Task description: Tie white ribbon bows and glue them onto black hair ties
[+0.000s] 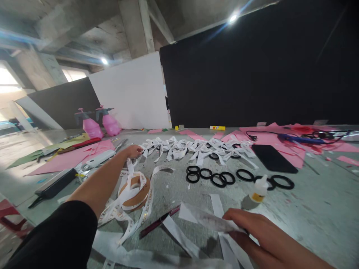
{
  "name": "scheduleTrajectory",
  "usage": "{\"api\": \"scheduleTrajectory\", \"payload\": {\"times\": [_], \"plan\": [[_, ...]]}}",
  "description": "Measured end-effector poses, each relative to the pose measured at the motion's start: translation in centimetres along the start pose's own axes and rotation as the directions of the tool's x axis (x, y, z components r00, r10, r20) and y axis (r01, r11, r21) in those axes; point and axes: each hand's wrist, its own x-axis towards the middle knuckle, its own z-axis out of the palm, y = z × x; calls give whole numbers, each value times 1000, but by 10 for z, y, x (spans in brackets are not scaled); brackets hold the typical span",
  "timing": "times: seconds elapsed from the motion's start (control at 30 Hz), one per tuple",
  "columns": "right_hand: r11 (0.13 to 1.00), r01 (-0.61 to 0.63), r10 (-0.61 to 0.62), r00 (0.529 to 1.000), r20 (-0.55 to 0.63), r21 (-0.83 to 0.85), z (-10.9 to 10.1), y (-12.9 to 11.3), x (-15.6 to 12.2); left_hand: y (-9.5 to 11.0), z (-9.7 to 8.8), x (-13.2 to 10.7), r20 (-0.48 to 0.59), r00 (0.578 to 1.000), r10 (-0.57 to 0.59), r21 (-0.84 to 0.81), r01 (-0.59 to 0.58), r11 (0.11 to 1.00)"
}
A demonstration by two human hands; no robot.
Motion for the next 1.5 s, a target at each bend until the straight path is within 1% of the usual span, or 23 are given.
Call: {"api": "scheduleTrajectory", "payload": {"times": [0.1, 0.17, 0.23, 0.33, 0.4, 0.47, 0.5, 0.57, 0.6, 0.67, 0.7, 0.73, 0.8, 0.87, 1.0, 1.03, 1.1, 1.17, 1.27, 1.33, 1.4, 1.47, 1.5], "plan": [[998, -52, 53, 999, -11, 37, 2, 4, 0, 3, -12, -7, -63, 997, -50, 101, 56, 993], [995, -97, 97, 995, -13, 34, 2, 7, 2, 7, -26, -17, -109, 992, -62, 143, 77, 987], [989, -148, 148, 989, -3, 10, 0, 11, 8, 16, -42, -33, -136, 989, -51, 164, 73, 984], [971, -233, 231, 972, -44, -47, -6, 12, 24, 47, -58, -76, -101, 995, 19, 150, -4, 989], [961, -272, 267, 960, -87, -52, -9, 11, 39, 79, -55, -118, -26, 993, 117, 81, -115, 990], [961, -270, 262, 958, -118, -61, -11, 10, 56, 112, -39, -170, 35, 988, 151, 37, -153, 988], [962, -265, 254, 957, -139, -66, -11, 10, 63, 127, -27, -196, 28, 984, 175, 35, -176, 984], [961, -265, 254, 959, -128, -77, -10, 10, 76, 148, 2, -246, 9, 960, 280, 61, -280, 958], [962, -262, 255, 962, -97, -74, -10, 10, 80, 155, 18, -267, 28, 949, 313, 76, -315, 946], [967, -244, 244, 970, -8, -68, -10, 8, 83, 163, 48, -298, 107, 942, 319, 112, -330, 937], [969, -234, 237, 971, 27, -80, -12, 7, 83, 164, 60, -307, 132, 942, 310, 137, -327, 935], [969, -222, 229, 972, 54, -107, -14, 5, 82, 165, 70, -312, 113, 953, 283, 176, -299, 938], [963, -193, 211, 974, 81, -185, -21, 1, 79, 165, 83, -313, 48, 981, 189, 238, -195, 952], [956, -152, 182, 978, 102, -249, -30, -2, 76, 164, 88, -307, 3, 992, 123, 251, -120, 961], [943, -132, 164, 983, 81, -307, -53, -10, 72, 161, 87, -294, 42, 993, 111, 194, -117, 974], [937, -134, 164, 984, 66, -322, -59, -12, 72, 160, 85, -291, 29, 994, 102, 175, -105, 979], [927, -126, 147, 989, 34, -354, -71, -17, 71, 155, 80, -287, -43, 997, 69, 125, -63, 990], [920, -122, 129, 992, -6, -371, -80, -22, 70, 146, 71, -283, -138, 990, 33, 57, -25, 998], [927, -144, 129, 989, -65, -348, -88, -25, 68, 127, 49, -272, -270, 963, 2, 14, 2, 1000], [933, -154, 131, 987, -92, -325, -91, -26, 67, 113, 31, -259, -358, 933, -33, 72, 63, 995], [931, -167, 142, 985, -99, -324, -95, -26, 66, 100, 12, -242, -433, 901, -23, 168, 105, 980], [920, -192, 166, 981, -105, -342, -99, -27, 65, 90, -2, -222, -466, 883, -49, 256, 188, 948], [916, -204, 174, 978, -115, -344, -101, -27, 65, 85, -7, -211, -447, 891, -74, 293, 224, 930]]}}
